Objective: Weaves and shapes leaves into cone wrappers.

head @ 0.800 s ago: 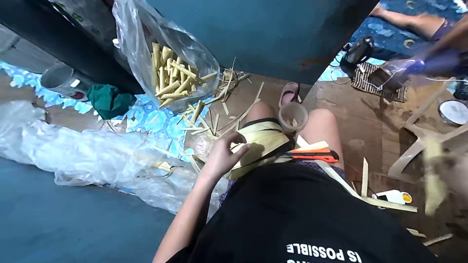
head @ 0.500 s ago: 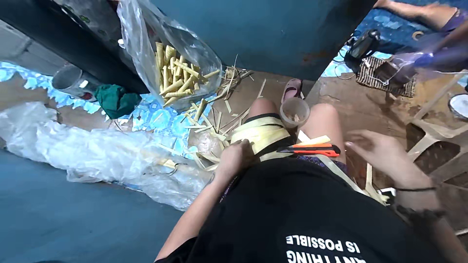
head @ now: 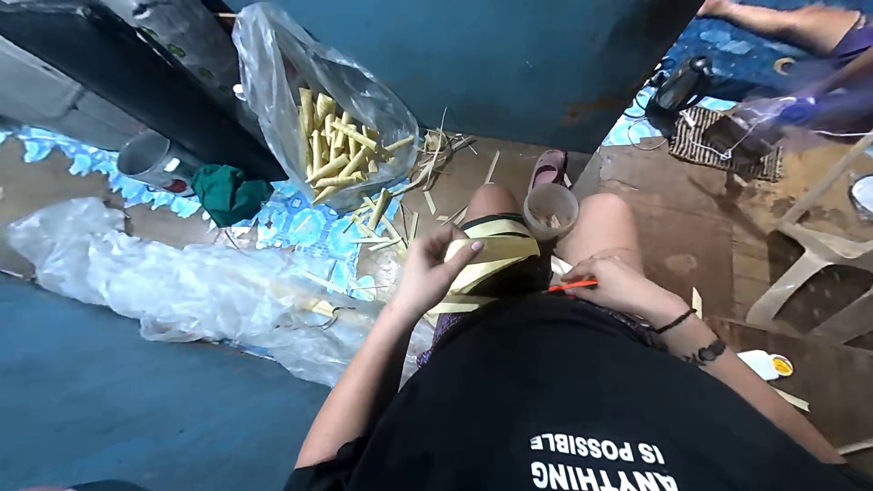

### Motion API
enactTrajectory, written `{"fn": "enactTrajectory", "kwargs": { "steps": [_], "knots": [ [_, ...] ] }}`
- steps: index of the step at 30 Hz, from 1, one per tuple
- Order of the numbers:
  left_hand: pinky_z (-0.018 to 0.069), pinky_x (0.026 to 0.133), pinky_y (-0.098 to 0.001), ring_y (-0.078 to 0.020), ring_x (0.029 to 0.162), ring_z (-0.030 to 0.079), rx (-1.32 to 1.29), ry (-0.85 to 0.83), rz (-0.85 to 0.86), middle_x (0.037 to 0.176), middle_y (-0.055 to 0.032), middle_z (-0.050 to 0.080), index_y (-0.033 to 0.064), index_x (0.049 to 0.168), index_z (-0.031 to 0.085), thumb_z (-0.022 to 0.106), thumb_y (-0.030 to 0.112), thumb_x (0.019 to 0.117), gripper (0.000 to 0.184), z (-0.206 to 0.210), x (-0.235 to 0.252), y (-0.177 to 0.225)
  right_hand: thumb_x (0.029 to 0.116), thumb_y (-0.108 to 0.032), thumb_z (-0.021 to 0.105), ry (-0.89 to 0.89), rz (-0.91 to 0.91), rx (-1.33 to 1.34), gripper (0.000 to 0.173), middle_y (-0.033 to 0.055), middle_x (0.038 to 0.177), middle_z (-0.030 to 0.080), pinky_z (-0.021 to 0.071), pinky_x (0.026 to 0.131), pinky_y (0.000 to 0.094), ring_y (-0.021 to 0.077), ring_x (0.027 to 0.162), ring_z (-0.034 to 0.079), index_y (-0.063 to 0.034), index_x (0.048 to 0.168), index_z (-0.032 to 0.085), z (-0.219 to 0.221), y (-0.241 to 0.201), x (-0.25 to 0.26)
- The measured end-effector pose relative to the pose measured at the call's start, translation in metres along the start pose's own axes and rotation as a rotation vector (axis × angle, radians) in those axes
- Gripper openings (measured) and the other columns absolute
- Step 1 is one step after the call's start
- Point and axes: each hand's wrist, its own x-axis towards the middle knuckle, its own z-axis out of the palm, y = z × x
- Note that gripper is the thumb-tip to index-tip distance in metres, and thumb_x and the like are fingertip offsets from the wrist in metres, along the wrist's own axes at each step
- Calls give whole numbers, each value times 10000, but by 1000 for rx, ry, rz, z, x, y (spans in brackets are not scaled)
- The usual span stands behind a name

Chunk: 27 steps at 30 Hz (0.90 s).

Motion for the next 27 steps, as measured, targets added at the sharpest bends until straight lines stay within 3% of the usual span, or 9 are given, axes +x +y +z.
{"fn": "enactTrajectory", "kwargs": {
  "steps": [2,6,10,14,17,19,22,24,27],
  "knots": [
    [443,496,-174,-9,533,520,-1,-45,66,657,49,587,87,867,659,662,181,973,142,2,7,18,893,-425,771,219,-109,59,522,166,1211,696,536,956,584,349,1106,673,-77,1275,698,-12,-23,1],
    [475,512,-182,-17,561,553,-21,-139,194,681,34,612,63,857,670,701,176,944,146,15,22,47,770,-532,830,398,-432,106,862,89,1375,618,468,1107,437,220,1294,569,-115,1468,543,-36,-83,16],
    [503,542,-153,20,599,576,18,-55,262,736,88,641,121,896,683,685,226,965,126,-26,29,64,800,-199,817,590,-428,93,571,86,1075,749,599,786,464,212,885,721,-129,1347,666,-60,-99,12],
    [524,599,-263,-70,655,605,451,263,79,797,6,660,104,986,695,717,309,954,209,-96,30,33,872,-58,684,818,-219,-101,456,143,1053,713,560,731,520,283,830,680,-123,1323,655,-139,-73,-32],
    [428,1006,-646,-413,1247,549,690,506,32,1363,-245,565,16,1343,595,752,408,911,605,-83,30,0,882,-24,705,846,-162,-221,280,212,1045,724,546,780,622,395,895,705,-32,1161,724,-144,-92,-39],
    [332,1179,-559,-340,1450,397,663,523,313,1547,-193,440,51,1460,491,705,465,910,721,-32,28,-17,845,-57,762,743,-164,-238,231,183,1012,742,564,776,621,376,904,720,-39,1075,760,-115,-108,-17],
    [378,1127,-547,-232,1255,619,671,368,618,1226,-67,724,149,1148,742,763,322,900,303,47,28,-25,861,-149,771,522,-162,-271,222,111,979,744,561,768,589,325,877,718,-129,1082,780,-75,-124,14],
    [533,989,-500,-170,960,744,706,233,466,964,-14,782,140,976,796,689,151,946,112,51,33,-35,893,-123,742,521,-135,-350,275,121,1025,740,573,736,586,343,882,722,-138,1166,771,-78,-125,14],
    [540,932,-561,-314,976,731,679,20,96,1006,-118,763,63,1059,768,592,148,1012,201,27,45,-47,936,-112,707,521,2,-456,204,114,1027,733,566,702,582,358,885,712,-157,1118,790,-97,-120,5]
  ]
}}
